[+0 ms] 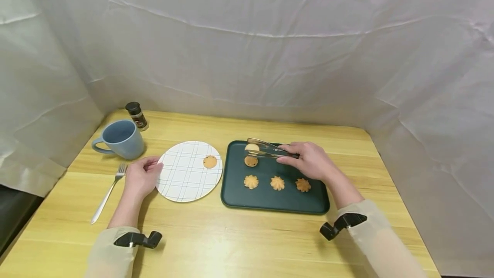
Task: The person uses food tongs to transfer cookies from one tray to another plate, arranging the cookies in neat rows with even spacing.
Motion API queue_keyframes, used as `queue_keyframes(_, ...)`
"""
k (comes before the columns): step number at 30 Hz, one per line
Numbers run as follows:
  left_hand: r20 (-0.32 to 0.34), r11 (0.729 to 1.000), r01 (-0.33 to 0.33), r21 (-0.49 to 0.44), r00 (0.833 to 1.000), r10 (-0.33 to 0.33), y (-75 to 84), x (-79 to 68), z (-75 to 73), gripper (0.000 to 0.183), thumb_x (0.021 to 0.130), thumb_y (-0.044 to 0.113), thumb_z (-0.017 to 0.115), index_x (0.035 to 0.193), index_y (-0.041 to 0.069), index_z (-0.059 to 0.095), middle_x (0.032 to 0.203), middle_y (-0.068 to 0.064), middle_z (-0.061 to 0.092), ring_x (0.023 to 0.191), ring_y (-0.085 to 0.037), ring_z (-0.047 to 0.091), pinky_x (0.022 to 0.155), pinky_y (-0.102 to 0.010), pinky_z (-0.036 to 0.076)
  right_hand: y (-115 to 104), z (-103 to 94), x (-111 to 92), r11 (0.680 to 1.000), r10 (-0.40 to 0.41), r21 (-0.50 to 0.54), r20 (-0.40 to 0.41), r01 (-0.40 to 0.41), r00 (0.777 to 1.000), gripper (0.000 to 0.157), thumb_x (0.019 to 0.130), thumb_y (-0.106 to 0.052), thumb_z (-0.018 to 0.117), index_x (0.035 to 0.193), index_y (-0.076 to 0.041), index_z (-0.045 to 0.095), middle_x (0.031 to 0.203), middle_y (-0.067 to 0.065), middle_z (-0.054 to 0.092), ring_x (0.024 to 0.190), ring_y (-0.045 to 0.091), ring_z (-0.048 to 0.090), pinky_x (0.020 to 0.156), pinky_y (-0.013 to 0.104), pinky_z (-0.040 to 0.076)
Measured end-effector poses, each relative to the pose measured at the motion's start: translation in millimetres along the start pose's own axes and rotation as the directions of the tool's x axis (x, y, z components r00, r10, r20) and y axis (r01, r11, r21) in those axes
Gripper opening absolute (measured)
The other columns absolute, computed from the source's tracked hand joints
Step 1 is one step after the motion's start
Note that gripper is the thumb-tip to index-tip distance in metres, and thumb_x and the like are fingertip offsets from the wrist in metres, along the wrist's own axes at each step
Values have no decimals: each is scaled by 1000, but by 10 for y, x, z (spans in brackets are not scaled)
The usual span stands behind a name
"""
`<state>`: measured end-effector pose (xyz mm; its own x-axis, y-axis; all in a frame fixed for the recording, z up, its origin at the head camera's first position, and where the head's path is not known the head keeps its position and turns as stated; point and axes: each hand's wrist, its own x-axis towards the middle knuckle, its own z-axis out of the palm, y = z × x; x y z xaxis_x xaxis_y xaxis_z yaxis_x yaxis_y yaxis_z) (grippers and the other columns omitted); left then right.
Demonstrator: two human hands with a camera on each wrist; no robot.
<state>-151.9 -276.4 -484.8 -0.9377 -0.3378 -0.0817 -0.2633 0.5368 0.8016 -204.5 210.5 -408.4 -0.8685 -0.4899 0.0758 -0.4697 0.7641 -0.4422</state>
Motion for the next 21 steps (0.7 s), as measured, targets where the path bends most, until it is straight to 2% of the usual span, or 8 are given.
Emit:
queue_keyframes(8, 3, 1000, 2, 4, 1000, -2, 15, 18, -5, 39, 107, 22, 61, 138, -2, 65, 128, -22, 67, 118, -35, 63, 101, -46, 50, -174, 109, 116, 999, -39, -1, 22, 39, 999, 55, 101, -52, 69, 146, -20, 66, 141, 13, 66, 112, 31, 70, 92, 54, 56)
queue_keyframes(12, 1, 1000, 1, 3, 1000, -1, 14, 16, -11, 39, 107, 22, 61, 138, -2, 65, 128, -22, 67, 118, -34, 63, 100, -46, 50, -269, 180, 211, 999, -51, -9, 47, 51, 998, 56, 101, -54, 67, 147, -22, 65, 142, 11, 66, 117, 30, 68, 95, 54, 55)
queue_keyframes(15, 0, 1000, -1, 3, 1000, 1, 6, 15, -13, 39, 107, 23, 62, 138, -2, 66, 128, -22, 67, 117, -34, 63, 100, -46, 50, -330, 245, 291, 997, -76, -6, 58, 77, 995, 55, 102, -53, 67, 147, -22, 65, 141, 8, 67, 116, 27, 69, 94, 51, 56)
queue_keyframes(18, 4, 1000, 0, 5, 1000, 0, 2, 8, -13, 40, 107, 23, 62, 138, -2, 65, 128, -22, 67, 117, -34, 63, 100, -46, 50, -389, 310, 360, 993, -116, -7, 59, 117, 991, 54, 103, -50, 67, 147, -19, 65, 137, 6, 69, 100, 20, 71, 83, 45, 58)
queue_keyframes(21, 10, 1000, 3, 1, 1000, -3, 3, -1, -12, 40, 108, 23, 62, 138, -2, 65, 127, -21, 67, 117, -34, 63, 100, -46, 50, -449, 377, 414, 991, -136, 4, 61, 136, 989, 53, 103, -49, 68, 147, -18, 65, 133, 5, 71, 84, 12, 67, 71, 38, 55)
